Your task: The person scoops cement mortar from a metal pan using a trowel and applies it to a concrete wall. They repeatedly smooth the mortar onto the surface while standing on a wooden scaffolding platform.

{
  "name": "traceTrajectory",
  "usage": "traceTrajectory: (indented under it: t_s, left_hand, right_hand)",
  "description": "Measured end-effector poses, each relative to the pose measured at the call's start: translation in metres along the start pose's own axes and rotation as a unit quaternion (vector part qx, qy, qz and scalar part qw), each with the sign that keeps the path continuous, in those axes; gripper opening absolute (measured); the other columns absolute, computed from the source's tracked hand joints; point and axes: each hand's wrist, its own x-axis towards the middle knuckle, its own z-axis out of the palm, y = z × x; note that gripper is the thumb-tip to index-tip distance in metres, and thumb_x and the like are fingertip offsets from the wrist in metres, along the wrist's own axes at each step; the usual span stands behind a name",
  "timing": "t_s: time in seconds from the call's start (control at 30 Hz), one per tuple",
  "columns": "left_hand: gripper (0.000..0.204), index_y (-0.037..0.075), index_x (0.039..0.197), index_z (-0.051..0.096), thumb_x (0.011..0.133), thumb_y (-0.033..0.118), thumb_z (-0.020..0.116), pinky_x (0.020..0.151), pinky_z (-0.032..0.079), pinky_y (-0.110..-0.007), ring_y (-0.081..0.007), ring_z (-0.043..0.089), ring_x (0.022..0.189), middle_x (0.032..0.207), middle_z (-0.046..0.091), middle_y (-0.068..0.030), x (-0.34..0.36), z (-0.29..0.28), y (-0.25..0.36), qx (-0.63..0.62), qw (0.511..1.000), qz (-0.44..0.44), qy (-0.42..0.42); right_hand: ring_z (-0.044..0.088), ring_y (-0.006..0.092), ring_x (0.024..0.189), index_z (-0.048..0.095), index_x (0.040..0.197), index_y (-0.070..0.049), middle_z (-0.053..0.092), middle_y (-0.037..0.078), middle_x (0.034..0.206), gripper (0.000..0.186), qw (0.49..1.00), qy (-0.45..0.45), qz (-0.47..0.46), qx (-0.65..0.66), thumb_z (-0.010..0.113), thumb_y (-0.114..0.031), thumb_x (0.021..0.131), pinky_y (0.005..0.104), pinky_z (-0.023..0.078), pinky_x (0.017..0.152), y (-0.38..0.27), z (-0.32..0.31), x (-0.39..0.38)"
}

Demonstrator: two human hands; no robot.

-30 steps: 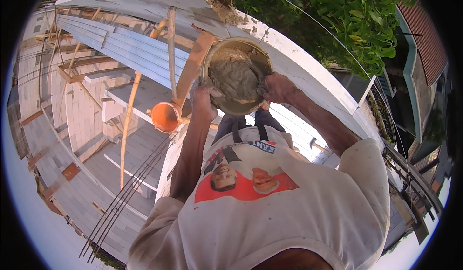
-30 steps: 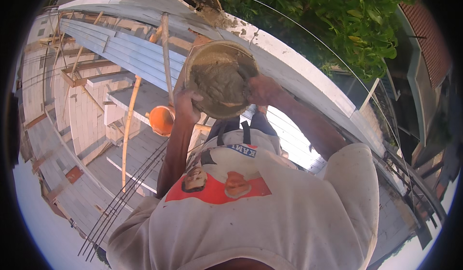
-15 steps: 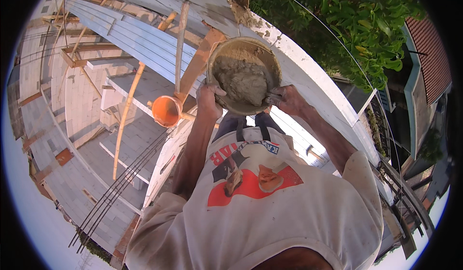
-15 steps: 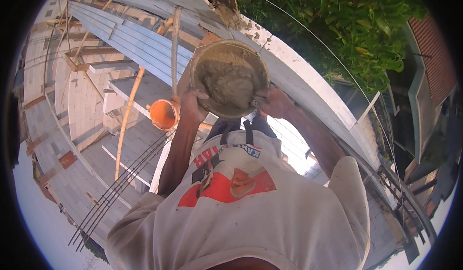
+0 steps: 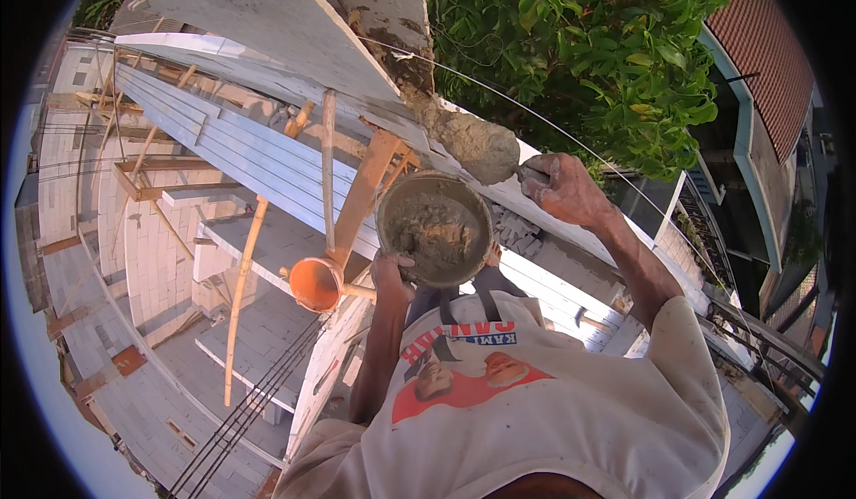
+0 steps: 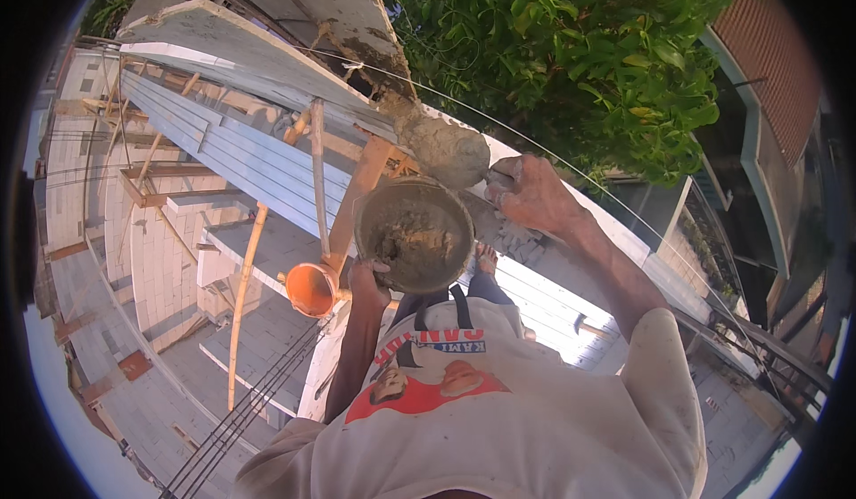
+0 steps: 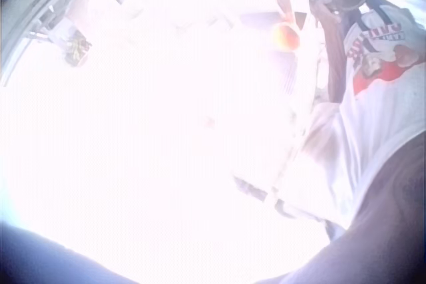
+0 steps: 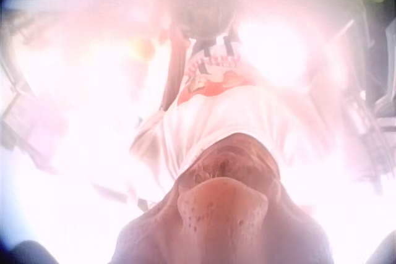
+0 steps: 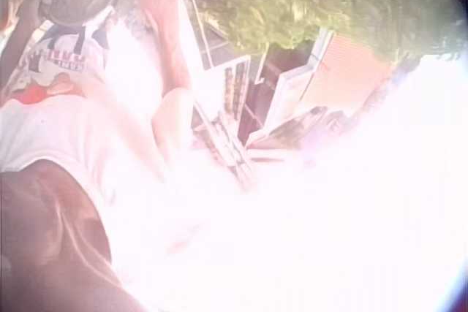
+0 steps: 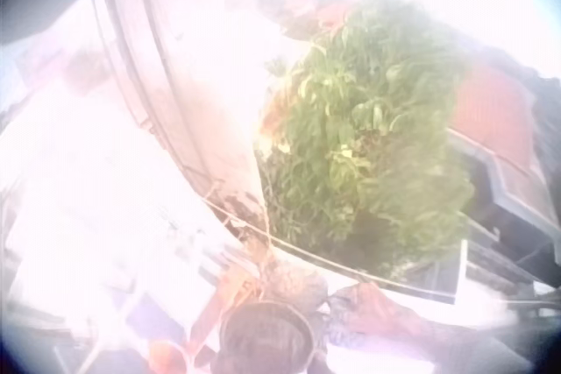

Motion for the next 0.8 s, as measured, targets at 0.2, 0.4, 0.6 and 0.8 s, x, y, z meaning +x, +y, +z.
traceTrajectory:
  t_s: [0.2, 0.4, 0.6, 0.8]
  left_hand:
    - [0.048, -0.001, 0.112, 0.055, 0.065, -0.007, 0.054, 0.078, 0.058, -0.046, -0.0331, 0.065, 0.090, 0.101, 0.059, -0.0165, 0.014, -0.021, -0.012, 0.012, 0.999, -0.033, -0.024]
    - [0.052, -0.001, 0.116, 0.054, 0.065, -0.007, 0.054, 0.085, 0.056, -0.051, -0.0350, 0.064, 0.098, 0.107, 0.060, -0.0171, 0.002, -0.021, -0.009, -0.010, 0.999, 0.010, -0.029]
    - [0.047, 0.000, 0.111, 0.056, 0.065, -0.007, 0.053, 0.080, 0.057, -0.048, -0.0312, 0.064, 0.091, 0.099, 0.059, -0.0138, -0.010, -0.002, -0.001, -0.005, 1.000, 0.028, -0.014]
    - [0.039, 0.001, 0.100, 0.059, 0.063, -0.008, 0.054, 0.067, 0.054, -0.039, -0.0244, 0.058, 0.071, 0.084, 0.058, -0.0093, -0.013, 0.022, 0.007, 0.038, 0.997, 0.054, -0.049]
  right_hand:
    - [0.067, 0.0350, 0.087, 0.063, 0.102, 0.007, 0.064, 0.023, 0.095, 0.025, 0.922, 0.205, -0.186, -0.270, 0.059, -0.009, 0.082, 0.0431, 0.056, 0.074, -0.072, 0.036, 0.105]
    - [0.067, 0.0323, 0.090, 0.060, 0.112, 0.003, 0.061, 0.019, 0.103, 0.030, 0.863, 0.338, -0.250, -0.281, 0.059, -0.013, 0.087, 0.0440, 0.057, 0.068, -0.038, 0.055, 0.093]
    - [0.067, 0.0361, 0.080, 0.060, 0.108, 0.003, 0.061, 0.019, 0.103, 0.032, 0.953, 0.118, -0.146, -0.236, 0.067, -0.017, 0.084, 0.0441, 0.058, 0.067, 0.052, 0.062, -0.009]
    - [0.071, 0.0329, 0.081, 0.065, 0.103, -0.001, 0.064, 0.021, 0.104, 0.022, 0.903, 0.033, -0.143, -0.404, 0.060, -0.012, 0.085, 0.0448, 0.059, 0.067, 0.085, 0.136, -0.006]
